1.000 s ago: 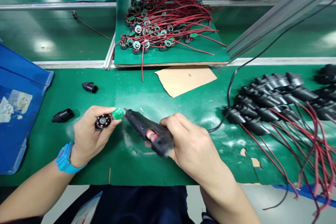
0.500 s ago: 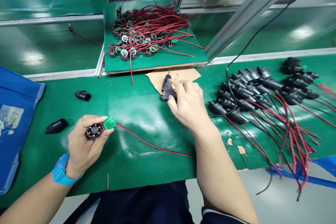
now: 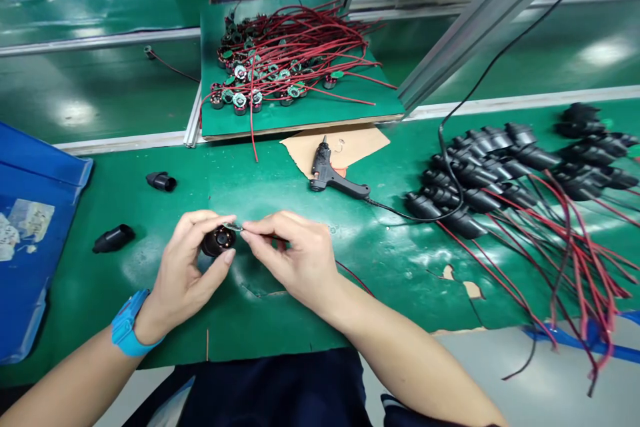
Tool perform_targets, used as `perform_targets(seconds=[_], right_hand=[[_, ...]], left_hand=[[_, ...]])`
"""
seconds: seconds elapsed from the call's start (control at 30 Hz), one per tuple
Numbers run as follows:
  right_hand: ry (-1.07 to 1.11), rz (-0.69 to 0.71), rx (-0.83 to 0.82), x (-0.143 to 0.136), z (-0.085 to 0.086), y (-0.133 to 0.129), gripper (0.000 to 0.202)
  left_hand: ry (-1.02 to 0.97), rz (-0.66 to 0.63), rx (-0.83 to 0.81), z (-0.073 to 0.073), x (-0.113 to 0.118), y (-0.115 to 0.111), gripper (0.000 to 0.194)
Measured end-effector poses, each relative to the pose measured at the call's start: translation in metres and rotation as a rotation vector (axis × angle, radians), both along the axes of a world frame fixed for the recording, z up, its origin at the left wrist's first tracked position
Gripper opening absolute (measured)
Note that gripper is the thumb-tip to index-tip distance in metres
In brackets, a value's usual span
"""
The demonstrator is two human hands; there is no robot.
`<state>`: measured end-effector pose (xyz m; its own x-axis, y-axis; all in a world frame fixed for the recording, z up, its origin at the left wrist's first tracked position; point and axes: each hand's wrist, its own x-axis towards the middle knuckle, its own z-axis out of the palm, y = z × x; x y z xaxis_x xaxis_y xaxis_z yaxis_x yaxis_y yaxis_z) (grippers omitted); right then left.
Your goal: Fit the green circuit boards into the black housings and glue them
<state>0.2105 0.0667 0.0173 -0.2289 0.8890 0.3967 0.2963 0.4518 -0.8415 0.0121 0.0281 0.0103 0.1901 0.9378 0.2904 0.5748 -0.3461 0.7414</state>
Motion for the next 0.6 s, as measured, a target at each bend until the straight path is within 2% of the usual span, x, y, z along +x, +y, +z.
perform_targets(seconds=[0.1,0.23,0.4,0.5,0.6], right_hand=[[-0.147,0.008,0.242,0.001,0.002,-0.002,0.011],[-0.316,0.007,0.4,0.006,0.002,-0.005,0.027],[-0.406,0.087,0.517,0.015,0.0,-0.007,0.035],[-0.49,0.093,0.565,0.015,0.005,-0.008,0.035],[-0.542,0.103,0.576,0.014,0.011,-0.01,0.038]], left_hand=[[-0.048,0.011,-0.04,-0.003,-0.001,0.0,0.036],[-0.113,0.009,-0.09,-0.003,-0.004,0.001,0.035],[-0.102,-0.046,-0.2,0.001,-0.005,0.004,0.035],[-0.169,-0.066,-0.28,0.0,-0.004,0.005,0.036],[-0.186,-0.06,-0.292,-0.002,-0.004,0.005,0.038]])
